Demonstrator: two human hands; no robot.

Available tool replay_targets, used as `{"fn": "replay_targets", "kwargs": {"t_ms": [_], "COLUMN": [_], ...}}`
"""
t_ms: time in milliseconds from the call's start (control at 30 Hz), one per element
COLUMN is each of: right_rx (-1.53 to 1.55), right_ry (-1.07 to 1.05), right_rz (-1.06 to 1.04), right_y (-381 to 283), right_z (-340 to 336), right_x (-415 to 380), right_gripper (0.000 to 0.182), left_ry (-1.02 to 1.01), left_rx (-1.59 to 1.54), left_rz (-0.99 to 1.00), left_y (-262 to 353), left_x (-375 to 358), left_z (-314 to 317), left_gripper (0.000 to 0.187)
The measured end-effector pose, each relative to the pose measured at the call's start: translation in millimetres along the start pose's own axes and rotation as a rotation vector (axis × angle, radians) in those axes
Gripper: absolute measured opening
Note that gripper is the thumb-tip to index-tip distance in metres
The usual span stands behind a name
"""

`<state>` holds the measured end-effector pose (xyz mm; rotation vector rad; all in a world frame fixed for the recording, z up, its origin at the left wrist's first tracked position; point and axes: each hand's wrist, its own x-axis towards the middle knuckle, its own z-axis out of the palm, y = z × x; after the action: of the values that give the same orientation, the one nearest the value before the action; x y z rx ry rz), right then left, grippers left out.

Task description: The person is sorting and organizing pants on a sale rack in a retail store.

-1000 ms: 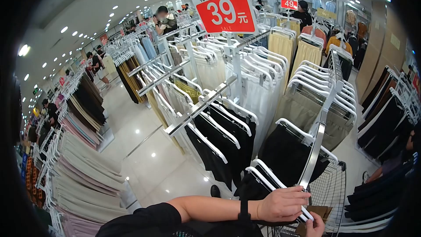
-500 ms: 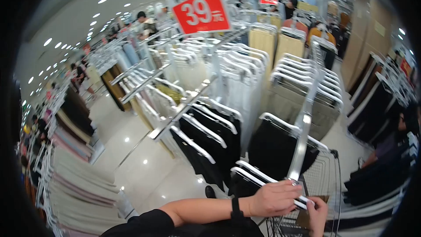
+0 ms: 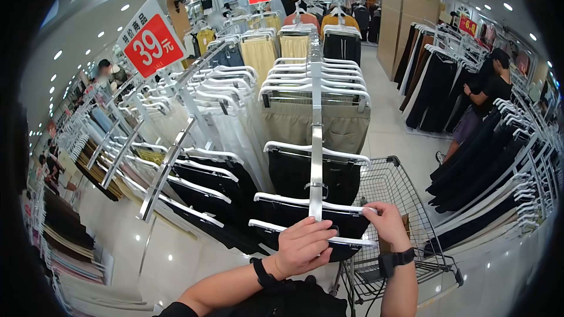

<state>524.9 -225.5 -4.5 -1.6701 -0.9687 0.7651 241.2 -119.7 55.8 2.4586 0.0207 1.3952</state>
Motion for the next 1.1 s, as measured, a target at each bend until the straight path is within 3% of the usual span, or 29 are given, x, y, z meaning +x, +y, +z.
{"fn": "replay_targets", "kwargs": {"t_ms": [367, 400, 633, 700, 767, 900, 967, 1033, 1067, 1100], "right_rx": [-0.1, 0.034, -0.001, 0.03, 0.016, 0.209, 0.116, -0.147, -0.088, -0.233], "right_ry": [0.04, 0.02, 0.013, 0.143, 0.15, 0.023, -0.054, -0.14, -0.125, -0.06], "right_rz": [-0.083, -0.08, -0.081, -0.176, -0.18, -0.181, -0.011, -0.275, -0.251, -0.209], "right_y": [6.4, 10.6, 16.7, 22.0, 15.3, -47.1, -67.6, -73.6, -72.0, -63.7], "right_z": [4.0, 10.0, 7.8, 10.8, 8.9, 16.8, 16.7, 29.7, 32.0, 41.7], "right_x": [76.0, 84.2, 94.8, 91.3, 79.8, -28.0, -54.0, -90.8, -90.5, -103.1], "right_gripper": [0.026, 0.026, 0.027, 0.032, 0.036, 0.036, 0.041, 0.042, 0.045, 0.042], "left_ry": [-0.021, -0.014, -0.018, -0.021, -0.013, 0.005, 0.016, -0.001, 0.019, 0.01], "left_rx": [-0.001, -0.002, -0.005, -0.008, -0.021, -0.01, -0.029, -0.009, -0.027, -0.019], "left_rz": [0.008, 0.009, 0.002, -0.003, 0.006, 0.004, 0.009, 0.008, 0.022, 0.007], "left_y": [0.2, -0.3, 1.3, 1.8, 1.2, -0.4, -1.1, -2.3, -3.4, -2.8], "left_x": [2.0, 1.8, 1.7, 1.8, 0.8, -2.0, 0.2, -0.4, 0.0, 0.6], "left_z": [-2.2, -3.0, -3.0, -4.3, -2.0, -0.5, -1.8, 0.1, -0.5, 0.3], "left_gripper": [0.015, 0.015, 0.015, 0.015, 0.015, 0.015, 0.014, 0.014, 0.013, 0.013]}}
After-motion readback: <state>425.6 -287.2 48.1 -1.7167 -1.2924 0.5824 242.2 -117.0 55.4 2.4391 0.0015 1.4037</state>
